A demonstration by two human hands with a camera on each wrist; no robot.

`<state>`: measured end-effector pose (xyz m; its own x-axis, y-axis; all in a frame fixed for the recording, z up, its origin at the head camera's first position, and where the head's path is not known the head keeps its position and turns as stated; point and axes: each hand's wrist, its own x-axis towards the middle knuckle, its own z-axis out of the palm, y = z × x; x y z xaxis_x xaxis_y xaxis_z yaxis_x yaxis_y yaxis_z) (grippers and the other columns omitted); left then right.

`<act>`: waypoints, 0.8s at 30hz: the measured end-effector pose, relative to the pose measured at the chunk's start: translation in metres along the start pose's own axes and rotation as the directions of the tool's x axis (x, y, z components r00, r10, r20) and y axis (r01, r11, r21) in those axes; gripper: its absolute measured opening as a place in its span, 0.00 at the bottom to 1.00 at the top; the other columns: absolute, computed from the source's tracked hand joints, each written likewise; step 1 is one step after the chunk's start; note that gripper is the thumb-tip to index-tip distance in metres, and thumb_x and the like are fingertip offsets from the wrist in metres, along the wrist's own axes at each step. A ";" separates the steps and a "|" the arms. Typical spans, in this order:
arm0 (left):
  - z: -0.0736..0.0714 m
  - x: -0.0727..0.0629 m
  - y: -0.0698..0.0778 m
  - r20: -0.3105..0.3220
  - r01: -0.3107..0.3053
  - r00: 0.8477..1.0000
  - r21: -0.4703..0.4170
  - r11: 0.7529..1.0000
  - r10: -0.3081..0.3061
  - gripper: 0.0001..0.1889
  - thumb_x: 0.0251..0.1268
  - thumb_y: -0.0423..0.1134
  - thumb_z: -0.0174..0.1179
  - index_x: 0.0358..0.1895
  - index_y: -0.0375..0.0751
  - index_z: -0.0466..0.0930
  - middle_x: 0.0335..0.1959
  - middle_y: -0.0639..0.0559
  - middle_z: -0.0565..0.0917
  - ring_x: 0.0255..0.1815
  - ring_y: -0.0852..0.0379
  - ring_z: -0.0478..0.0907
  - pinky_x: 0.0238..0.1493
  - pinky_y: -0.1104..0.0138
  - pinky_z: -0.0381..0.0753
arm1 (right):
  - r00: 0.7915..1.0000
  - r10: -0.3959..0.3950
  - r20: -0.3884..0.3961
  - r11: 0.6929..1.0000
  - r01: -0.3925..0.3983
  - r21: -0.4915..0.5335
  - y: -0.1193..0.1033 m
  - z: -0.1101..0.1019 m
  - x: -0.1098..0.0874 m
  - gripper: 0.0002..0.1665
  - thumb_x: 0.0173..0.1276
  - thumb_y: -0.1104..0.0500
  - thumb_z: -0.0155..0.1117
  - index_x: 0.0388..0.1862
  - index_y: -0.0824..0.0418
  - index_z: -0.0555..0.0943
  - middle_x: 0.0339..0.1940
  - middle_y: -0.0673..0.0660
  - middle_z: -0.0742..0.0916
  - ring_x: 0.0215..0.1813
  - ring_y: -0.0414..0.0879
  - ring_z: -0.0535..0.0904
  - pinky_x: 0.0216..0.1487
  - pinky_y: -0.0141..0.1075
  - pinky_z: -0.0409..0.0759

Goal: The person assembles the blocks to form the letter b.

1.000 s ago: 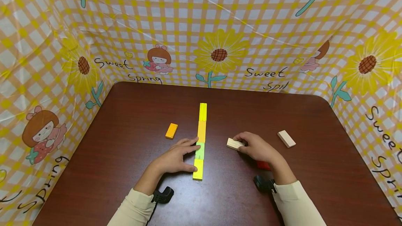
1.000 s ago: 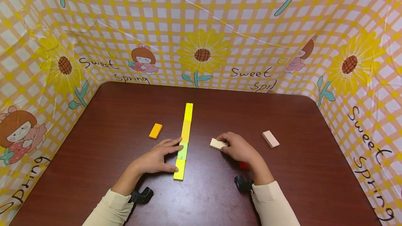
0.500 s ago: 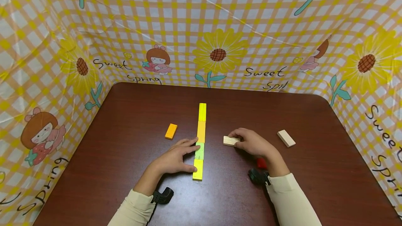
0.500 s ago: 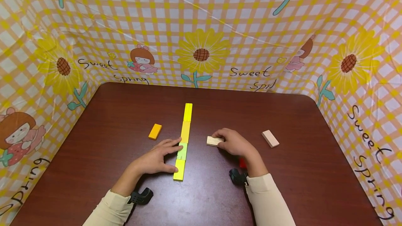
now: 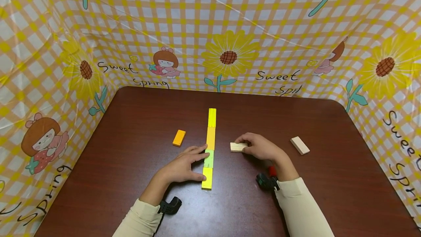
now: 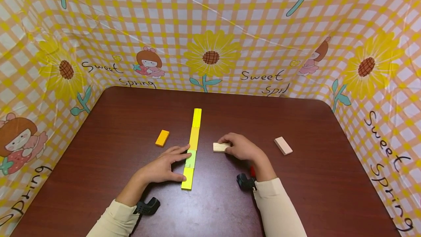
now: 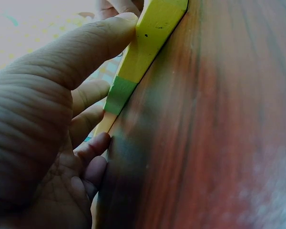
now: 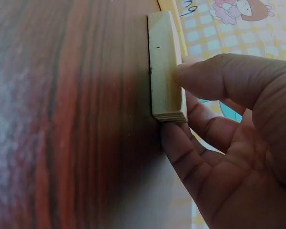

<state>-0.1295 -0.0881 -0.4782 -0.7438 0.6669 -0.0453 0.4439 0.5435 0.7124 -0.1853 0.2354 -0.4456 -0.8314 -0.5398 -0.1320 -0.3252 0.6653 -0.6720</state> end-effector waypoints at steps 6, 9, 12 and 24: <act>0.000 0.000 -0.001 -0.001 0.000 1.000 -0.005 1.000 0.000 0.41 0.57 0.49 0.73 0.74 0.46 0.68 0.79 0.57 0.56 0.77 0.51 0.50 0.69 0.45 0.58 | 1.000 -0.010 0.024 1.000 0.009 0.011 -0.002 0.000 0.006 0.16 0.66 0.71 0.60 0.51 0.62 0.83 0.46 0.55 0.84 0.44 0.49 0.75 0.46 0.43 0.74; 0.000 0.001 -0.001 -0.005 -0.003 1.000 -0.003 1.000 0.003 0.41 0.56 0.49 0.73 0.73 0.46 0.68 0.79 0.57 0.56 0.77 0.51 0.51 0.69 0.45 0.58 | 0.999 -0.015 0.031 1.000 0.015 0.014 -0.004 0.001 0.009 0.17 0.66 0.71 0.59 0.51 0.61 0.83 0.46 0.55 0.84 0.44 0.49 0.75 0.46 0.43 0.74; 0.000 0.001 -0.001 -0.008 -0.007 1.000 -0.001 1.000 0.007 0.41 0.56 0.49 0.73 0.73 0.46 0.68 0.79 0.57 0.56 0.77 0.51 0.51 0.69 0.45 0.59 | 0.999 -0.026 0.038 1.000 0.025 0.017 -0.006 0.003 0.012 0.17 0.66 0.71 0.59 0.51 0.61 0.83 0.47 0.55 0.84 0.44 0.48 0.74 0.46 0.42 0.74; 0.000 0.001 -0.001 -0.006 -0.004 1.000 0.002 1.000 0.004 0.40 0.56 0.49 0.73 0.73 0.46 0.68 0.79 0.57 0.56 0.76 0.52 0.51 0.69 0.46 0.59 | 0.997 -0.051 0.059 0.998 0.049 0.043 -0.012 0.012 0.023 0.18 0.65 0.72 0.58 0.51 0.61 0.84 0.48 0.55 0.83 0.45 0.49 0.74 0.47 0.42 0.73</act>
<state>-0.1304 -0.0884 -0.4794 -0.7450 0.6660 -0.0376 0.4481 0.5413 0.7115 -0.1949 0.2089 -0.4487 -0.7855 -0.6027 -0.1403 -0.3456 0.6153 -0.7085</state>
